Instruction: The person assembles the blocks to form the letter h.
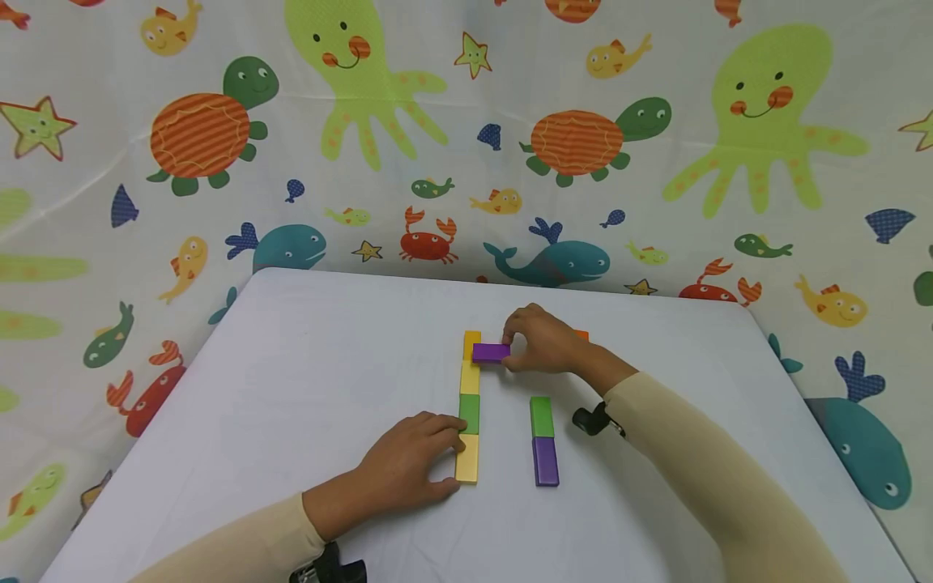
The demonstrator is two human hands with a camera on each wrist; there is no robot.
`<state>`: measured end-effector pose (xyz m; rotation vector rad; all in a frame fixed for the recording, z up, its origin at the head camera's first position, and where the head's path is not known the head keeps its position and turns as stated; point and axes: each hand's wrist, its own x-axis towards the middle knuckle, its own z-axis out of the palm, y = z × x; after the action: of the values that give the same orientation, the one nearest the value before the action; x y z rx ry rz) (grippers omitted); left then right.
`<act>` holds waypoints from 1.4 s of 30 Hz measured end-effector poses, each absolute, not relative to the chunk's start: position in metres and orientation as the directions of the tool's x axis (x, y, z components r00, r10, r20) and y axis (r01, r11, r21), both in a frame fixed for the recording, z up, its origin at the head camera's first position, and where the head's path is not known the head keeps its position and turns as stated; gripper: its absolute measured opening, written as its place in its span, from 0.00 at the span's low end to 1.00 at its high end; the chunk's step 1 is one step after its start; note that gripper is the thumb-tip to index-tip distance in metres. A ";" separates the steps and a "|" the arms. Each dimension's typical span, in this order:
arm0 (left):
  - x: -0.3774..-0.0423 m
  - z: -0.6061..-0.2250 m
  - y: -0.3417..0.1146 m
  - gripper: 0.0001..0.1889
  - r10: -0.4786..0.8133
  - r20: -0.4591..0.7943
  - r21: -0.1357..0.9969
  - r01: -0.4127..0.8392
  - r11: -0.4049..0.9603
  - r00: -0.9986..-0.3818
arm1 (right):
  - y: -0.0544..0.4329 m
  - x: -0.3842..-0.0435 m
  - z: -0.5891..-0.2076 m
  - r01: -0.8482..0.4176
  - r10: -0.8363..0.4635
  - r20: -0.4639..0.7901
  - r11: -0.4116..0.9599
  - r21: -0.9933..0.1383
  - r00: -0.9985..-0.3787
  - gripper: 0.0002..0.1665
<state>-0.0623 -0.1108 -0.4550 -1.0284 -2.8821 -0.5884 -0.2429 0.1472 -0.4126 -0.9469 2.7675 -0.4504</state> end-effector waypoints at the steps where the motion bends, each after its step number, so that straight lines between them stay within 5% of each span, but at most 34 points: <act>1: -0.062 -0.455 -0.111 0.19 0.605 0.149 0.339 0.615 0.711 -0.782 | 0.150 -0.242 -0.413 -0.567 -0.622 -0.070 0.749 -0.343 -0.780 0.16; 42: -0.059 -0.452 -0.109 0.18 0.600 0.157 0.341 0.613 0.712 -0.784 | 0.160 -0.220 -0.432 -0.523 -0.583 -0.152 0.796 -0.304 -0.798 0.17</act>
<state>-0.0590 -0.1086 -0.4523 -1.0191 -2.8748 -0.5920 -0.2198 0.1595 -0.4324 -0.8593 2.7476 -0.3639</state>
